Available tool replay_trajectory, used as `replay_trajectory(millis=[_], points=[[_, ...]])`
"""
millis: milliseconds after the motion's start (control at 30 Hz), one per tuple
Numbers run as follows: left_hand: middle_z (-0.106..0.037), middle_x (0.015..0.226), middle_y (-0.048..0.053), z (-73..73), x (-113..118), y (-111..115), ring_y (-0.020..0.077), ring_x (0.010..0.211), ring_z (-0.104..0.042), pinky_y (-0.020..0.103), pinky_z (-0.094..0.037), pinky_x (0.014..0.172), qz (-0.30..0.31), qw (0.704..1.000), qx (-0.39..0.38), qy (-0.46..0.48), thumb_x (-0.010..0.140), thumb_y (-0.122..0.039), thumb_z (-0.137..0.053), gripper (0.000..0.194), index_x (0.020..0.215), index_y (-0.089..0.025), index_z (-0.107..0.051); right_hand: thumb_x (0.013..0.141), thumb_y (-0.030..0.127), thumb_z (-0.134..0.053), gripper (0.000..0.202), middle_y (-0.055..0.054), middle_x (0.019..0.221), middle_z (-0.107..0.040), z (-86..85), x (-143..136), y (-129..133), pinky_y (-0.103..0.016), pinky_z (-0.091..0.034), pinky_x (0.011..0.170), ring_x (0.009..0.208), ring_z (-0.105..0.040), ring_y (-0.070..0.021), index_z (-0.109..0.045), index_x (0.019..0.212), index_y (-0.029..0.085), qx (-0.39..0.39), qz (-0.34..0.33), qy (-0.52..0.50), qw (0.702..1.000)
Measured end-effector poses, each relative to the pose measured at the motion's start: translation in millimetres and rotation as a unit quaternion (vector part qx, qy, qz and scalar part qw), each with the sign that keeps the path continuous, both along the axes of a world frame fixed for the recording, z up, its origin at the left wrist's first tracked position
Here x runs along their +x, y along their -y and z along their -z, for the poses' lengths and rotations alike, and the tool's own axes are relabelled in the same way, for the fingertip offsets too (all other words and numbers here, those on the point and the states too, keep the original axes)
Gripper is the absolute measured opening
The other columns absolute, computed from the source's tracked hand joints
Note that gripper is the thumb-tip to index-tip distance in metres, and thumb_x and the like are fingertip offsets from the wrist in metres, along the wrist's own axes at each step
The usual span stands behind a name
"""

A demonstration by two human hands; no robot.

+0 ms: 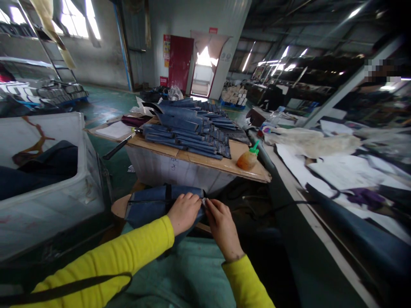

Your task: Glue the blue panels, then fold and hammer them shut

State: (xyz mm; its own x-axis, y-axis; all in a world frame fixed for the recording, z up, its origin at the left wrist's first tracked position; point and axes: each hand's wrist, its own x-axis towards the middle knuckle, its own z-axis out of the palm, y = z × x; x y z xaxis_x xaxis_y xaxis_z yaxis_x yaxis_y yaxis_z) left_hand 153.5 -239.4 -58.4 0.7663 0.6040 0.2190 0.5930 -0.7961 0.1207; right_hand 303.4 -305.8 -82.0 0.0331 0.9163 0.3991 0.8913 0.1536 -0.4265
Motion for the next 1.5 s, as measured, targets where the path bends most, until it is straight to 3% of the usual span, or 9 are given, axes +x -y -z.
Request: replay_trajectory(millis=[133,300,567,1033,1200,1333,1500], points=[[-0.056,0.098,0.006,2.6,-7,3,0.0215,0.094,-0.049,0.036,-0.043,0.079,-0.009,1.000,-0.021,0.011,0.091,-0.018,-0.040,0.018,0.098,-0.016,-0.057,0.091,0.021,-0.041,0.033,-0.009,0.113,-0.055,-5.2,-8,-4,-0.034,-0.044,0.089,0.101,-0.046,-0.0201,-0.055,0.121,0.018,0.003,0.000,0.027,1.000],[-0.055,0.109,0.008,5.3,-18,4,0.0216,0.102,-0.047,0.035,-0.043,0.087,-0.010,0.999,-0.038,0.021,0.088,-0.013,-0.042,0.027,0.113,-0.013,-0.053,0.090,0.014,-0.041,0.034,-0.009,0.112,-0.056,-0.2,-19,-10,-0.032,-0.047,0.085,0.098,-0.047,-0.0207,-0.056,0.121,0.017,-0.037,0.030,0.065,0.997],[-0.057,0.107,0.007,5.4,-37,7,0.0208,0.103,-0.047,0.035,-0.043,0.090,-0.029,0.998,-0.046,0.039,0.088,-0.011,-0.041,0.030,0.115,-0.014,-0.052,0.087,0.009,-0.041,0.040,-0.009,0.114,-0.056,-3.2,-43,-14,-0.033,-0.047,0.086,0.101,-0.047,-0.0215,-0.053,0.124,0.018,-0.042,0.021,0.101,0.994],[-0.056,0.114,0.007,7.8,-102,10,0.0224,0.109,-0.046,0.038,-0.036,0.095,-0.086,0.995,-0.026,0.039,0.088,-0.012,-0.042,0.035,0.122,-0.017,-0.050,0.085,0.006,-0.039,0.046,-0.010,0.117,-0.056,-4.0,-96,-17,-0.037,-0.047,0.087,0.105,-0.047,-0.0232,-0.049,0.127,0.020,-0.035,-0.036,0.085,0.995],[-0.052,0.127,0.008,17.7,-129,18,0.0218,0.117,-0.043,0.040,-0.033,0.100,-0.116,0.992,-0.008,0.050,0.090,-0.014,-0.038,0.040,0.129,-0.017,-0.045,0.084,0.005,-0.040,0.048,-0.010,0.118,-0.055,-4.6,-115,-19,-0.036,-0.047,0.085,0.106,-0.047,-0.0237,-0.047,0.129,0.018,-0.052,-0.057,0.088,0.993],[-0.042,0.138,0.007,27.0,-139,27,0.0203,0.128,-0.033,0.041,-0.028,0.106,-0.106,0.994,0.014,0.032,0.091,-0.017,-0.035,0.043,0.135,-0.016,-0.038,0.086,0.008,-0.040,0.042,-0.010,0.114,-0.057,-4.1,-113,-22,-0.035,-0.046,0.086,0.104,-0.048,-0.0222,-0.052,0.124,0.018,-0.045,-0.062,0.053,0.996],[-0.037,0.142,0.009,30.0,-139,37,0.0210,0.132,-0.029,0.040,-0.031,0.103,-0.102,0.994,0.019,0.017,0.092,-0.019,-0.033,0.044,0.135,-0.015,-0.037,0.087,0.013,-0.044,0.032,-0.008,0.107,-0.060,-10.1,-102,-26,-0.033,-0.046,0.086,0.097,-0.053,-0.0188,-0.059,0.114,0.020,-0.051,-0.102,-0.026,0.993]])
